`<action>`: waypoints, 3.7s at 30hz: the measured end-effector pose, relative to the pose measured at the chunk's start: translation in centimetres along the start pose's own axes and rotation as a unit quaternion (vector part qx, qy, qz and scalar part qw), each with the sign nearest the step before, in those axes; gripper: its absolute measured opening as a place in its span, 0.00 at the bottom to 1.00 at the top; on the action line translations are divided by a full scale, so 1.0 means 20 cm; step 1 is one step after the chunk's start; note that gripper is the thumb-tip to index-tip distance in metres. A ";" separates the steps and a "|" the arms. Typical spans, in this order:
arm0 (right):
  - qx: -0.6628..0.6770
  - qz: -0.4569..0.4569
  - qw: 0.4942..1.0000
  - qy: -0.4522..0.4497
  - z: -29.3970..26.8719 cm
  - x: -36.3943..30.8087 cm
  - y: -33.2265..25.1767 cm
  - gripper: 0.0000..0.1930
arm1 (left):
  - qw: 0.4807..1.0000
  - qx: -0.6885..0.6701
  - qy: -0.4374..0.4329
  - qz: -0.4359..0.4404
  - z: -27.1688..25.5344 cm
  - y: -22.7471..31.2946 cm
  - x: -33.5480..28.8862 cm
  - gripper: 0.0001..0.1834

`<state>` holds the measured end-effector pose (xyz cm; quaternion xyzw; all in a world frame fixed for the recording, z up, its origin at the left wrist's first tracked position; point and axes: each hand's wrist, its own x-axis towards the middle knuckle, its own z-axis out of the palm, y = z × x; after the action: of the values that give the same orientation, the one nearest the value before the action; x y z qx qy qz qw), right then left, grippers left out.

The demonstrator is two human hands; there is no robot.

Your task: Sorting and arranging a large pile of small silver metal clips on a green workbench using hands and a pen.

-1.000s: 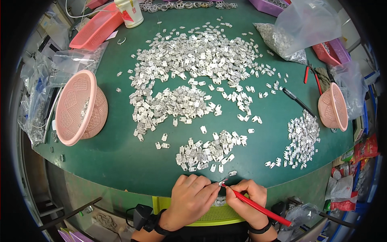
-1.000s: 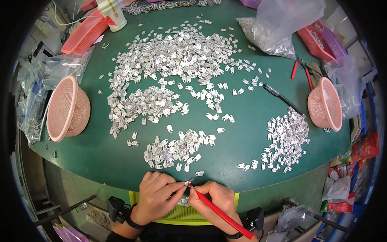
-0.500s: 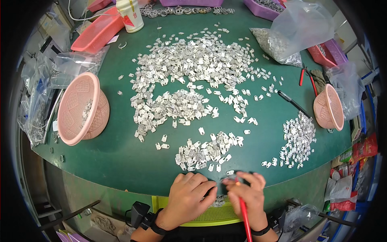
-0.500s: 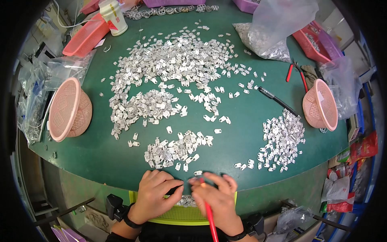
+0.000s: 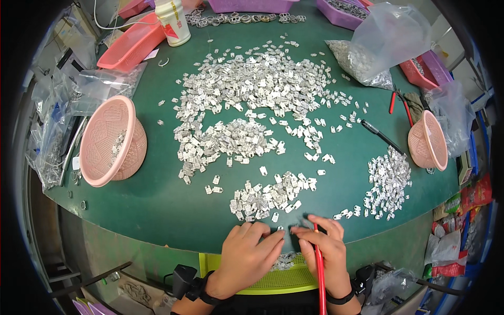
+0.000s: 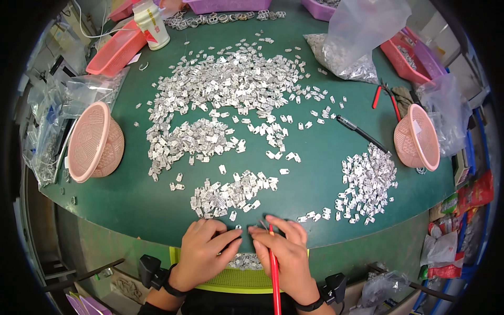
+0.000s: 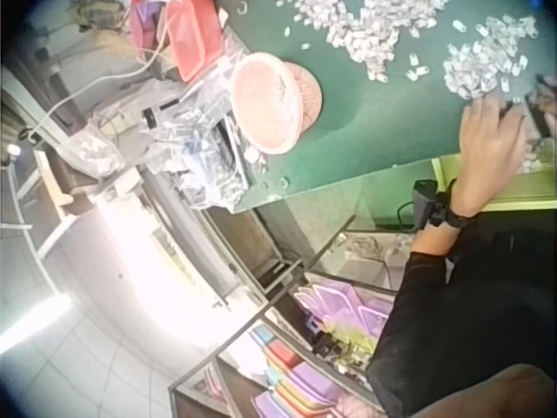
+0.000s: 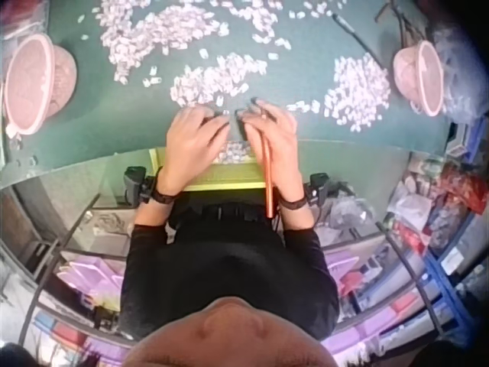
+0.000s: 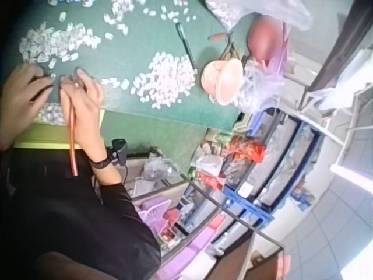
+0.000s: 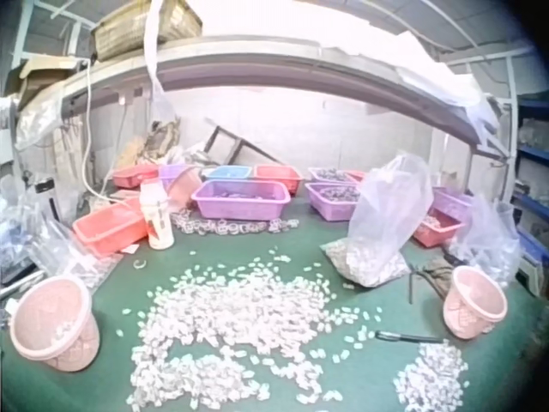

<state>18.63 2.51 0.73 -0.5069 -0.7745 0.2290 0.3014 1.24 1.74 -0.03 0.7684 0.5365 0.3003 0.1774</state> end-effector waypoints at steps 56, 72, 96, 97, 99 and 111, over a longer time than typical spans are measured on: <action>0.332 0.204 0.916 0.097 0.06 -0.05 -0.01 0.07 | 0.999 -0.046 -0.015 0.018 -0.01 -0.05 0.01 0.10; 0.016 0.129 0.981 0.144 -0.12 -0.07 0.05 0.07 | 0.993 -0.102 0.055 -0.038 -0.01 -0.02 0.03 0.09; 0.066 -0.037 0.997 0.025 0.04 -0.01 0.02 0.13 | 0.998 -0.010 0.062 -0.016 -0.01 -0.03 -0.02 0.08; 0.067 -0.036 0.997 0.024 0.04 -0.01 0.02 0.13 | 0.998 -0.024 0.048 -0.011 -0.02 -0.03 -0.03 0.08; 0.068 -0.022 0.997 0.015 0.02 -0.02 0.01 0.11 | 0.999 -0.038 0.035 -0.006 -0.04 -0.03 -0.05 0.08; 0.105 0.066 0.991 0.054 -0.05 -0.08 0.02 0.06 | 0.997 -0.032 0.040 -0.055 -0.05 -0.04 -0.07 0.09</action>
<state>20.17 1.26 0.81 -0.5339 -0.6940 0.3006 0.3782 -0.28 0.65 -0.05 0.7191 0.5750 0.3370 0.1966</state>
